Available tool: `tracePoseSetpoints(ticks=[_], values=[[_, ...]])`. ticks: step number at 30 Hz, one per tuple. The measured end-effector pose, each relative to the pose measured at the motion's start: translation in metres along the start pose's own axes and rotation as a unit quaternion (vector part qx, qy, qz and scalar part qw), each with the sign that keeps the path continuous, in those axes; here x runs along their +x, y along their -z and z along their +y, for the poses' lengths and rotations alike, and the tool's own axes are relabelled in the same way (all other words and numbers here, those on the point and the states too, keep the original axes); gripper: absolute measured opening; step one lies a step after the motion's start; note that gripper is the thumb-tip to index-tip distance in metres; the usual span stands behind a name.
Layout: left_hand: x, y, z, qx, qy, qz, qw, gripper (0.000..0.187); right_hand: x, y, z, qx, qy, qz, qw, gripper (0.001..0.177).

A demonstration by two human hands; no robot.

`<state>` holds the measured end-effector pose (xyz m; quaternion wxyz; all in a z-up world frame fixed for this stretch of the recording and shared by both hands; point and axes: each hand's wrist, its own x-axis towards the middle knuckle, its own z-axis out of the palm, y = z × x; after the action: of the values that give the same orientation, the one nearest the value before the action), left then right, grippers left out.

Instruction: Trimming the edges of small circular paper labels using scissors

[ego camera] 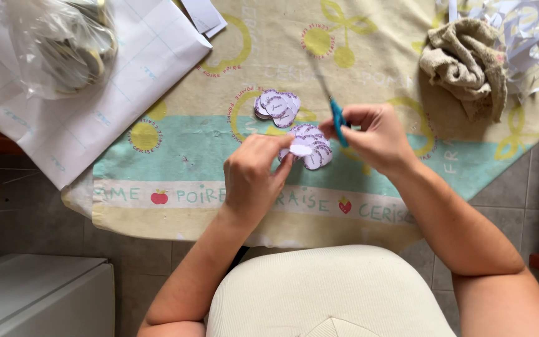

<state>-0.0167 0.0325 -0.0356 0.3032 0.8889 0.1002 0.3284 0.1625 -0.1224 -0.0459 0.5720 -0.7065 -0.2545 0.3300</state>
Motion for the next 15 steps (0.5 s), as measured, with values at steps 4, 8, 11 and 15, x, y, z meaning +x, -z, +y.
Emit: tracePoseSetpoints(ticks=[4,8,11,15], values=[[0.008,0.006,0.009,0.038,-0.075,0.051,0.995,0.014,-0.002,-0.007,-0.008,-0.048,0.008,-0.030,0.998,0.008],[0.012,0.010,0.011,0.022,-0.141,0.086,0.986,0.013,-0.001,-0.004,-0.003,0.044,-0.030,-0.043,0.998,0.012],[0.010,0.011,0.013,0.045,-0.217,0.088,0.971,0.013,-0.003,-0.003,-0.005,0.161,-0.060,-0.065,0.983,0.020],[0.007,0.006,0.015,0.058,-0.248,0.096,0.962,0.014,-0.003,-0.001,0.016,0.195,-0.054,-0.089,0.975,0.010]])
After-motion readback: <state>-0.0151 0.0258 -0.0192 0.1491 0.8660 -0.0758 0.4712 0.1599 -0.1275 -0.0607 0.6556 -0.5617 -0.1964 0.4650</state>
